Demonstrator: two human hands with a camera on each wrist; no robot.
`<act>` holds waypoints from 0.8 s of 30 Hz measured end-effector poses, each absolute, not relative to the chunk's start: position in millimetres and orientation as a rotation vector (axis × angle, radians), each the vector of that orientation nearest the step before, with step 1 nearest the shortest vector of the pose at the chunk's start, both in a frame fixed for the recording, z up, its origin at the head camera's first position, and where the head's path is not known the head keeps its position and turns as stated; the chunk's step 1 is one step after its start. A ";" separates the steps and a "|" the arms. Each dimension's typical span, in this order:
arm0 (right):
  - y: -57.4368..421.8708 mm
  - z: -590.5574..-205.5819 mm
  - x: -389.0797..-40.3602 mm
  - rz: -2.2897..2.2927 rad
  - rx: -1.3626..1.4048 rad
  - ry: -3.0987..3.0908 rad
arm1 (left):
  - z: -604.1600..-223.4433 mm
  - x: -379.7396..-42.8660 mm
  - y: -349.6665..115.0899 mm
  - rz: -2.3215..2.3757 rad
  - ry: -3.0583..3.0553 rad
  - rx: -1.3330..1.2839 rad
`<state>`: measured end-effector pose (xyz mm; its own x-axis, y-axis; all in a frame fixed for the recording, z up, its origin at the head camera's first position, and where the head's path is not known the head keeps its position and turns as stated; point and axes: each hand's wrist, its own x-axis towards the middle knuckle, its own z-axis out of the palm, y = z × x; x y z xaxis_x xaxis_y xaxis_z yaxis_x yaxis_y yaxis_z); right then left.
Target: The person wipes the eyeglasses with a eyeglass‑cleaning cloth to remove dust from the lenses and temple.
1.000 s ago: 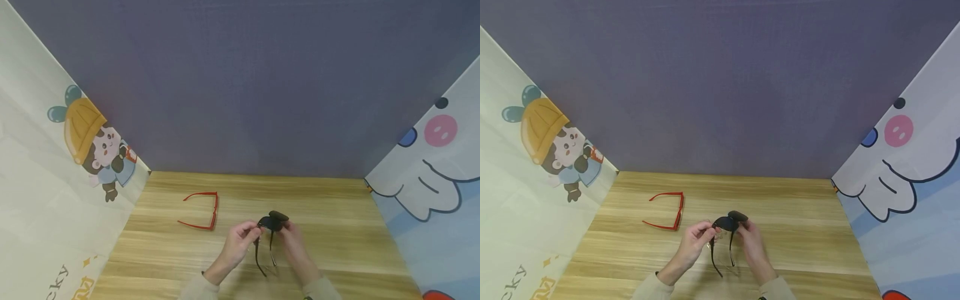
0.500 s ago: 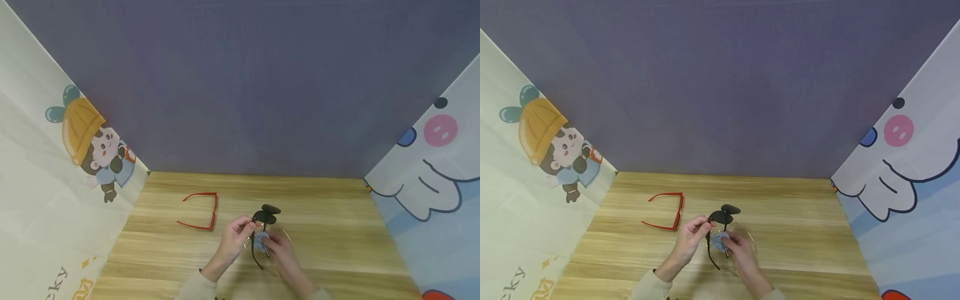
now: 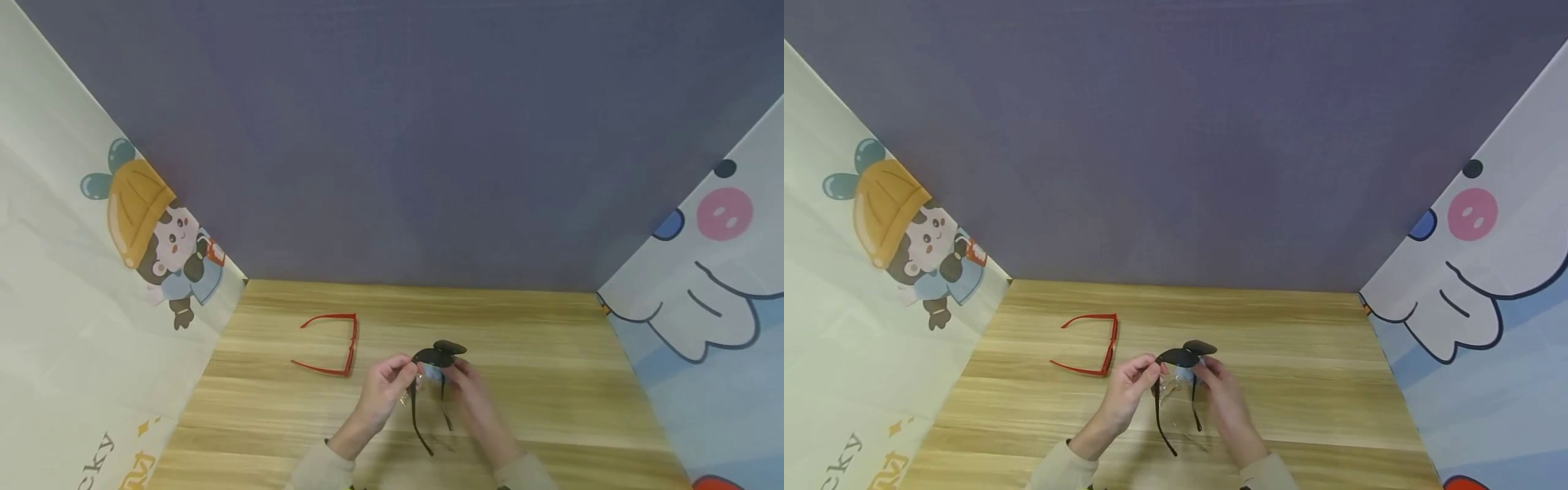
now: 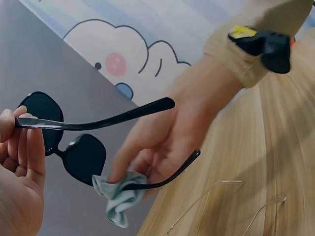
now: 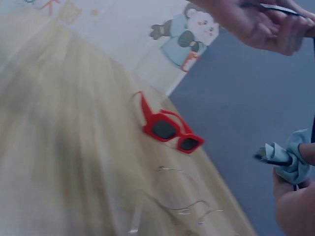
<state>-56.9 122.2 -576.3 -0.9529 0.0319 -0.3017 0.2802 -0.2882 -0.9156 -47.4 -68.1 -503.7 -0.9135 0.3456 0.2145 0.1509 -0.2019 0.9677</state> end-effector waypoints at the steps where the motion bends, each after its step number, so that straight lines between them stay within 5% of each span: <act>1: 124.0 -573.9 -58.9 -2.397 0.401 1.763 | -503.7 -46.8 -67.8 2.261 1.886 0.609; 24: 127.7 -572.7 -51.5 -2.399 0.432 1.803 | -508.8 -47.8 -65.8 2.251 1.928 0.690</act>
<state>-51.5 127.7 -572.7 -0.9535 0.0820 -0.2900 0.2558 -0.2889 -0.9226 -47.8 -65.8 -508.8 -0.8926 0.3594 0.2721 0.2135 -0.1944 0.9574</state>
